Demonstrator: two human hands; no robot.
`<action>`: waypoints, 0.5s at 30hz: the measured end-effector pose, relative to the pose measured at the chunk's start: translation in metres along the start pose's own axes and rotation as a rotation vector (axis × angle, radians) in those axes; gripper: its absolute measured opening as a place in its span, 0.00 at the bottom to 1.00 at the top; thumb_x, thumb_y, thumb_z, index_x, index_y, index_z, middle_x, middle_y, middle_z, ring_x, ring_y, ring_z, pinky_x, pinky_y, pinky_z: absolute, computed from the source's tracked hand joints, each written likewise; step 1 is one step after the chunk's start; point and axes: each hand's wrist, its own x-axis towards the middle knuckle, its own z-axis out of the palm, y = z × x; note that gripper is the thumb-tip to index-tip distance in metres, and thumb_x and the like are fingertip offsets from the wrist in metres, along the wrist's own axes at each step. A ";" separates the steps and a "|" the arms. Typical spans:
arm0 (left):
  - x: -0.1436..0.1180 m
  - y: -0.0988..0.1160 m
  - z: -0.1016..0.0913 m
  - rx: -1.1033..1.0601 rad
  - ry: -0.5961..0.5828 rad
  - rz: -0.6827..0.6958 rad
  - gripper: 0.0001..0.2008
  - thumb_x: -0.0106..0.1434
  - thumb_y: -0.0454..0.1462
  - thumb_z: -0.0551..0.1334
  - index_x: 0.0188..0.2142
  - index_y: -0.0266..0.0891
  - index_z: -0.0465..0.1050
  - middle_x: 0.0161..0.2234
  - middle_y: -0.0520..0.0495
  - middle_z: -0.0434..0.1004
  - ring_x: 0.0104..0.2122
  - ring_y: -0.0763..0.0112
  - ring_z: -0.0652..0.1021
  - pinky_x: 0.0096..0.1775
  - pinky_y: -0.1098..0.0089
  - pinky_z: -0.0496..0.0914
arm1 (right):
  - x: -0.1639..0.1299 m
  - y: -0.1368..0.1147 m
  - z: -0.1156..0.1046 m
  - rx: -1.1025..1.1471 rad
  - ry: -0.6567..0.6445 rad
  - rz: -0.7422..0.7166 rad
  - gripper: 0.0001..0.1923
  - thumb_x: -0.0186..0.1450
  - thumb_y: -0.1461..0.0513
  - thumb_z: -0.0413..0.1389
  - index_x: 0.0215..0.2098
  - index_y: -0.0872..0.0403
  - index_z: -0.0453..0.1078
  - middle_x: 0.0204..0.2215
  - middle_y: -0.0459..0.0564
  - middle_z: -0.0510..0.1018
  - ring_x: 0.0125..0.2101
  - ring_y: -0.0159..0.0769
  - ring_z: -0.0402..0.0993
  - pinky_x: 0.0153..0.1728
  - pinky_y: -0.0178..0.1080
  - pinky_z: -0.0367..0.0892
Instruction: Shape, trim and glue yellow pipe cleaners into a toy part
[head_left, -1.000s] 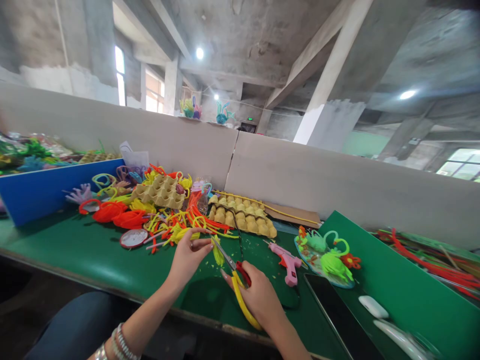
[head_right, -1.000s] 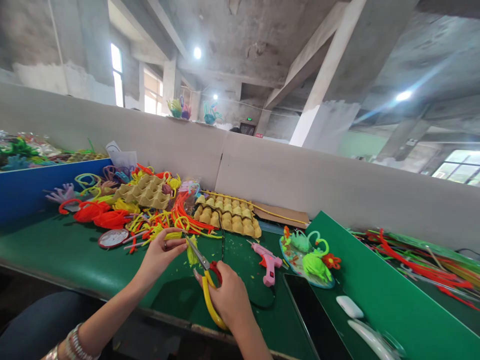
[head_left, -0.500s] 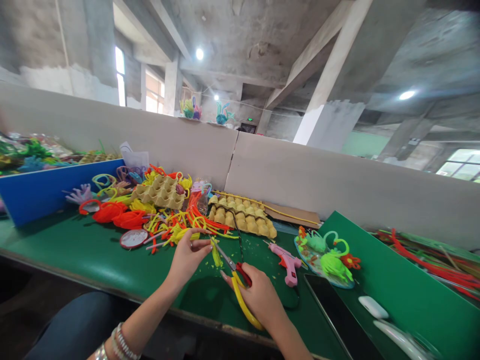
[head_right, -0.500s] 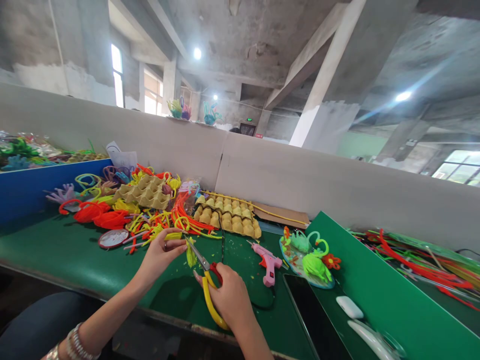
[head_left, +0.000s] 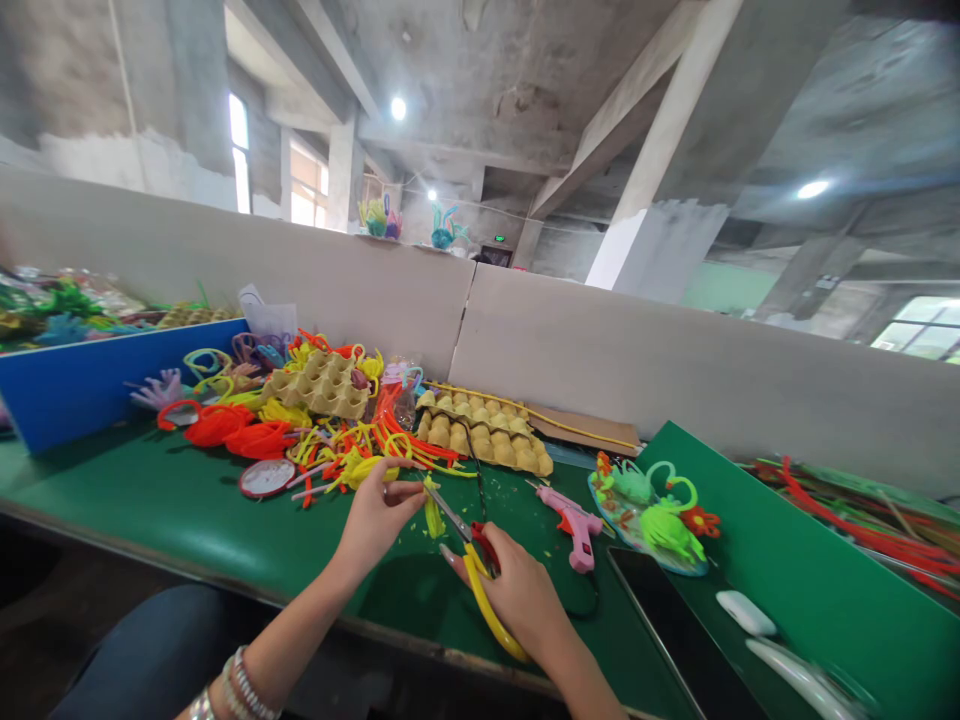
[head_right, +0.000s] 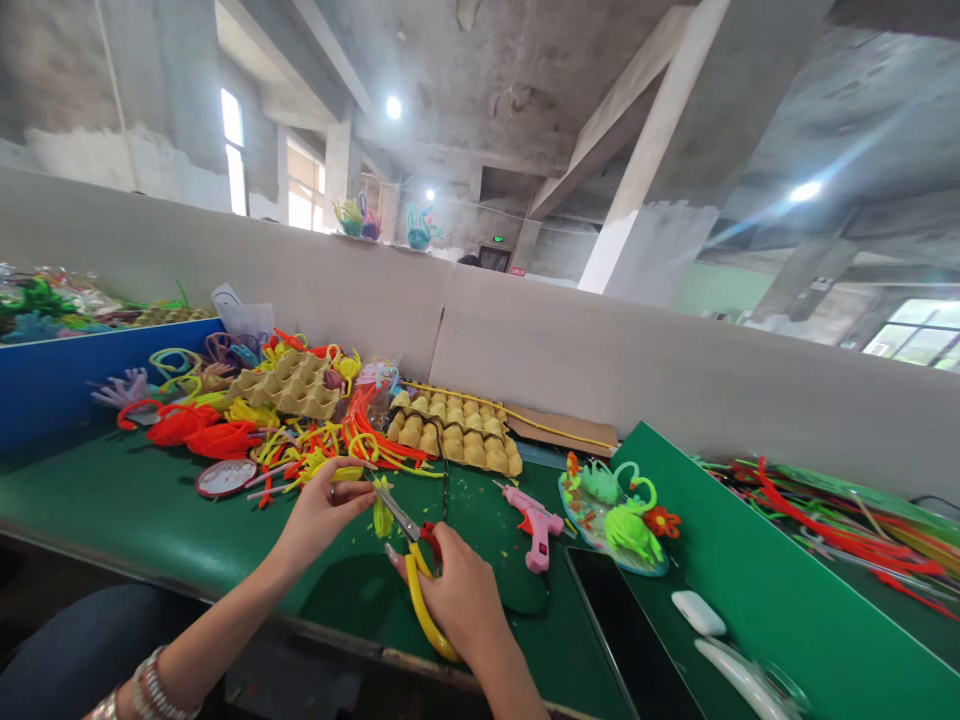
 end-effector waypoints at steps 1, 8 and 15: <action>0.000 0.000 0.000 0.000 -0.011 -0.002 0.21 0.43 0.37 0.69 0.37 0.38 0.63 0.24 0.48 0.80 0.28 0.66 0.80 0.30 0.71 0.69 | 0.000 0.000 0.000 0.010 -0.003 -0.001 0.09 0.60 0.53 0.51 0.31 0.50 0.62 0.30 0.46 0.75 0.30 0.36 0.72 0.27 0.32 0.56; -0.001 0.002 0.001 0.008 -0.011 -0.015 0.22 0.42 0.39 0.70 0.36 0.39 0.64 0.24 0.48 0.80 0.27 0.65 0.80 0.29 0.71 0.69 | 0.000 -0.005 -0.004 0.051 -0.029 0.018 0.11 0.59 0.53 0.51 0.25 0.50 0.60 0.24 0.44 0.73 0.24 0.33 0.67 0.24 0.31 0.53; 0.000 0.001 0.000 0.006 0.001 -0.007 0.22 0.41 0.39 0.70 0.36 0.39 0.65 0.24 0.49 0.79 0.28 0.64 0.80 0.30 0.70 0.70 | 0.002 -0.006 -0.007 0.062 -0.008 0.006 0.11 0.58 0.54 0.52 0.23 0.51 0.60 0.22 0.44 0.72 0.23 0.32 0.65 0.22 0.31 0.52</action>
